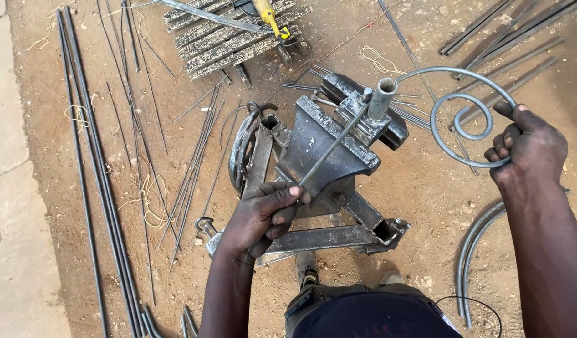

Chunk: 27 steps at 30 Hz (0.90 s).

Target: Bending a metal rod into a spiral shape using a manual jig and vise.

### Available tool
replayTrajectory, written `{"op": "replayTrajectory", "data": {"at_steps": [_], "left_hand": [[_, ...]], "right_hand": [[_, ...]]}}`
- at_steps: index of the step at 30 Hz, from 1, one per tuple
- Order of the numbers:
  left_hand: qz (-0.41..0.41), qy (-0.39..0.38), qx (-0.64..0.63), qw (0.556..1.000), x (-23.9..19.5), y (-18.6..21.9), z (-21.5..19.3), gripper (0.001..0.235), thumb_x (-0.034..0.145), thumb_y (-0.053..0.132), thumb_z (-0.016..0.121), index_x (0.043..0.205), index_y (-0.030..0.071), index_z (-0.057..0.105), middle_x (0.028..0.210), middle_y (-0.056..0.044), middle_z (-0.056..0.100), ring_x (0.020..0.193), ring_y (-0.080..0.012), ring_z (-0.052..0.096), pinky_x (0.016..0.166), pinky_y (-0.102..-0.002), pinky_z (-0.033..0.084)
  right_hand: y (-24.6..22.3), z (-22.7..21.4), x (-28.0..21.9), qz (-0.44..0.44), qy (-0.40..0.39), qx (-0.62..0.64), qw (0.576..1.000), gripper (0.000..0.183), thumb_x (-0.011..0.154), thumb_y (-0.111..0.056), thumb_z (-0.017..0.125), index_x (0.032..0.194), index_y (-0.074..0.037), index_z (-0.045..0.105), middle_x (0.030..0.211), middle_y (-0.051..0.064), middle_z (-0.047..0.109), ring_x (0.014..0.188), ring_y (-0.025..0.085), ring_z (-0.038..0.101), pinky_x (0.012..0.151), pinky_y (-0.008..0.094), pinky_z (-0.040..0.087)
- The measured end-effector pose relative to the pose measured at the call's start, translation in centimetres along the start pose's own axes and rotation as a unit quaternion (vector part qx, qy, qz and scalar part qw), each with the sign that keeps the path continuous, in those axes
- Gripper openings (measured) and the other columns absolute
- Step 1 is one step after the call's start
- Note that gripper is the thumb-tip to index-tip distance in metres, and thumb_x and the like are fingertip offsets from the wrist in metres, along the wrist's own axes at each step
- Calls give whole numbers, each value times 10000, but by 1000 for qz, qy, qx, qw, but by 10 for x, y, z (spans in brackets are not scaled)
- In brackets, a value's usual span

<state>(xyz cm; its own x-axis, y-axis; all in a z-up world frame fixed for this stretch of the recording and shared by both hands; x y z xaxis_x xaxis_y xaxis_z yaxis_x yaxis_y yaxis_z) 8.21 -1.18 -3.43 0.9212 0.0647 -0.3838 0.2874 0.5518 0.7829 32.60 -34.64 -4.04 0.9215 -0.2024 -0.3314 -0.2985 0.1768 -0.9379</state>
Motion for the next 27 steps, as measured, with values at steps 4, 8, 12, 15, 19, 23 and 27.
{"op": "replayTrajectory", "data": {"at_steps": [4,8,12,15,19,23,27], "left_hand": [[17,44,-5,999,-7,-2,5,235,947,126,671,1007,-95,722,542,46,356,433,-6,270,335,-157,144],[77,88,10,993,-12,-12,13,214,917,101,695,962,-108,707,926,-158,739,457,-14,334,311,-152,201],[91,98,7,991,-13,-22,21,165,942,125,683,947,-34,730,734,-42,553,456,-36,286,368,-195,121],[73,74,29,994,-12,-21,16,224,954,165,675,973,-47,743,526,34,343,439,-41,244,370,-197,118],[46,35,47,997,-11,-12,14,259,978,193,656,995,-53,736,507,29,322,410,-46,234,358,-196,156],[27,39,58,997,-3,-6,11,287,972,187,651,982,-87,732,495,16,348,412,-44,270,355,-188,193],[29,15,48,998,6,6,11,275,960,170,673,987,-97,732,574,-9,480,444,-31,330,337,-180,220]], "right_hand": [[8,0,10,-6,-15,-6,1000,295,1064,-333,524,1055,-205,790,507,-58,306,431,75,258,474,234,233],[3,5,5,18,-16,8,1000,268,1028,-322,550,1007,-200,788,492,-58,304,430,71,263,484,226,222],[0,5,11,16,-28,36,999,263,1027,-305,549,1016,-171,774,502,-58,312,429,76,267,476,242,212],[2,3,9,23,-36,42,998,255,1031,-307,543,1017,-166,755,500,-54,288,426,80,256,462,241,199],[-6,8,-7,23,-39,45,998,259,1039,-288,531,1040,-167,759,492,-54,283,410,73,265,454,223,224],[4,-1,7,22,-30,48,998,243,1025,-302,546,1021,-161,744,501,-47,307,417,87,283,455,239,230],[9,-8,8,11,-15,28,999,278,1062,-339,499,1089,-198,737,513,-79,340,439,70,294,484,231,253]]}}
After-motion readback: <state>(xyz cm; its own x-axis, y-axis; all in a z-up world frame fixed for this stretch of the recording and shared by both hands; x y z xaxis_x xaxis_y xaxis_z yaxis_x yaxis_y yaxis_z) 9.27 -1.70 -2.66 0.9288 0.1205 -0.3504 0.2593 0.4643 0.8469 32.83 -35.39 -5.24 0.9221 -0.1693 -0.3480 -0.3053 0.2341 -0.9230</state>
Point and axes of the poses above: each hand's wrist, its own x-axis towards the middle knuckle, its own z-axis out of the palm, y = z × x, the point moved 7 cm from there along x, towards the middle knuckle
